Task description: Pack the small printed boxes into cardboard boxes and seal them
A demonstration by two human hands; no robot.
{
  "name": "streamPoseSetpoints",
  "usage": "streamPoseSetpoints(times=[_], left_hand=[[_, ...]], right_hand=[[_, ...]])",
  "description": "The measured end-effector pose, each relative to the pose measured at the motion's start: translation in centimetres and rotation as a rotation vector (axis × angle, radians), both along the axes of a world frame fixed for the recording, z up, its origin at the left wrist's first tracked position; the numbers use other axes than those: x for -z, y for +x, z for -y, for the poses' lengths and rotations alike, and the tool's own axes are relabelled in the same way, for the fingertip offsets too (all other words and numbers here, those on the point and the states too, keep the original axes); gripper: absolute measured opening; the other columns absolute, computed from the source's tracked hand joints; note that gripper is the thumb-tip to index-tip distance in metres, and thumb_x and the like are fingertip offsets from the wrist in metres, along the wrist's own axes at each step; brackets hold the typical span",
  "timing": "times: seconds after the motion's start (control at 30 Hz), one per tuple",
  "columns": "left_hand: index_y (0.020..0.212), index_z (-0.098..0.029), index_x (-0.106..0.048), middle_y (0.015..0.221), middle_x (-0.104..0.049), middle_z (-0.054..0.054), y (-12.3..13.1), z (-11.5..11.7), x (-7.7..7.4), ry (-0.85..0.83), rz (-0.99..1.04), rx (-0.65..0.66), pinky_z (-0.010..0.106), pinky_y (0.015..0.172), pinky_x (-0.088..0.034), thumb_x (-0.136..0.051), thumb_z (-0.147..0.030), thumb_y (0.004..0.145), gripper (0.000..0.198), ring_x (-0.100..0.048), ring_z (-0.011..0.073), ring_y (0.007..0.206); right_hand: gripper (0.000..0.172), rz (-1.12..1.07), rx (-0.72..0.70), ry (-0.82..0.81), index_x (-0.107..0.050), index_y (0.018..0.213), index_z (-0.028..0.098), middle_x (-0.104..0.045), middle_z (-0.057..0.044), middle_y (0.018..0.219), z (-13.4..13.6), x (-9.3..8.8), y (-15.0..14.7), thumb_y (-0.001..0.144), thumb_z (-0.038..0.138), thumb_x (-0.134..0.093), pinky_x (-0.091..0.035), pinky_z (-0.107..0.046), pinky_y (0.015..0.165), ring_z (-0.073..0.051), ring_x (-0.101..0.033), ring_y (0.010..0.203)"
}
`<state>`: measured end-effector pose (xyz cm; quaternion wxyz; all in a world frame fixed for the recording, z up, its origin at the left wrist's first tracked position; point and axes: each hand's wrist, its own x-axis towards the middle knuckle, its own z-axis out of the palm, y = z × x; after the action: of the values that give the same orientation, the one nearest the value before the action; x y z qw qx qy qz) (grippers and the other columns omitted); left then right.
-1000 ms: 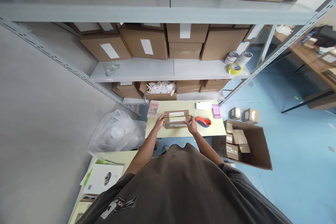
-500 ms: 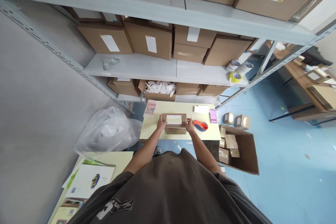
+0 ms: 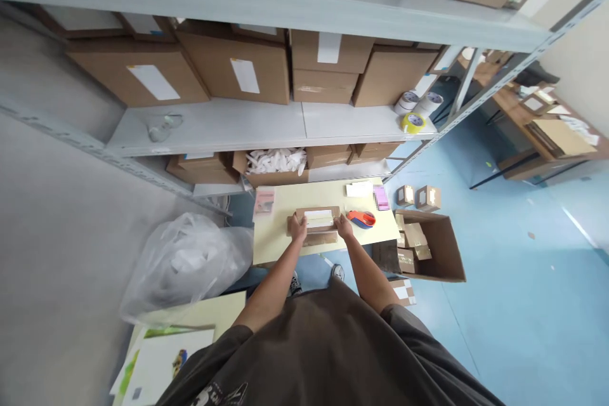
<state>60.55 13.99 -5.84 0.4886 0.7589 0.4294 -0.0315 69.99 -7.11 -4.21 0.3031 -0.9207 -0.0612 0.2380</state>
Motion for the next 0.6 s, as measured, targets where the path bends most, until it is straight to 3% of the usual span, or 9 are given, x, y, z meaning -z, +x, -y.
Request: streamPoseSetpoints(times=[0.1, 0.23, 0.3, 0.4, 0.6], left_hand=[[0.167, -0.011, -0.034, 0.165, -0.048, 0.024, 0.9, 0.6, 0.3, 0.041, -0.016, -0.026, 0.037, 0.121, -0.040, -0.048, -0.040, 0.106, 0.069, -0.046, 0.0303, 0.154], [0.166, -0.006, -0.032, 0.163, -0.048, 0.027, 1.9, 0.9, 0.1, 0.085, -0.015, -0.020, 0.041, 0.122, -0.040, -0.044, -0.039, 0.107, 0.069, -0.046, 0.0335, 0.154], [0.167, -0.006, -0.030, 0.165, -0.046, 0.026, 2.1, 0.8, -0.2, 0.135, -0.004, -0.001, 0.040, 0.125, -0.038, -0.045, -0.038, 0.107, 0.070, -0.042, 0.0317, 0.156], [0.170, -0.011, -0.024, 0.170, -0.041, 0.021, 2.0, 0.7, -0.5, 0.212, -0.011, 0.031, 0.038, 0.126, -0.036, -0.044, -0.039, 0.108, 0.071, -0.038, 0.0275, 0.159], [0.170, -0.011, -0.025, 0.154, -0.061, 0.022, 1.9, 0.9, -1.2, 0.277, -0.162, 0.074, 0.044, 0.113, -0.052, -0.037, -0.045, 0.110, 0.070, -0.062, 0.0331, 0.139]], right_hand=[[0.039, -0.030, 0.037, -0.086, -0.067, 0.128, 0.017, -0.075, -0.018, 0.116, -0.5, -0.5, 1.0, 0.105, 0.042, -0.049, -0.054, -0.041, 0.096, -0.032, -0.071, 0.110], [0.049, 0.118, -0.032, 0.053, -0.058, 0.149, 0.018, -0.068, -0.019, 0.141, 0.9, -1.3, 2.0, 0.106, 0.039, -0.048, -0.049, -0.043, 0.111, -0.031, -0.063, 0.131], [0.055, 0.230, -0.060, 0.127, -0.052, 0.156, 0.018, -0.060, -0.018, 0.153, 2.7, -1.8, 2.7, 0.105, 0.036, -0.048, -0.045, -0.045, 0.119, -0.030, -0.055, 0.142], [0.055, 0.302, -0.057, 0.169, -0.052, 0.157, 0.018, -0.058, -0.017, 0.156, 6.6, -2.8, 4.6, 0.104, 0.035, -0.049, -0.043, -0.047, 0.122, -0.030, -0.052, 0.146], [0.053, 0.325, 0.009, 0.164, -0.056, 0.155, 0.020, -0.064, -0.016, 0.147, 14.7, -2.7, 8.9, 0.102, 0.027, -0.050, -0.047, -0.045, 0.117, -0.030, -0.056, 0.139]])
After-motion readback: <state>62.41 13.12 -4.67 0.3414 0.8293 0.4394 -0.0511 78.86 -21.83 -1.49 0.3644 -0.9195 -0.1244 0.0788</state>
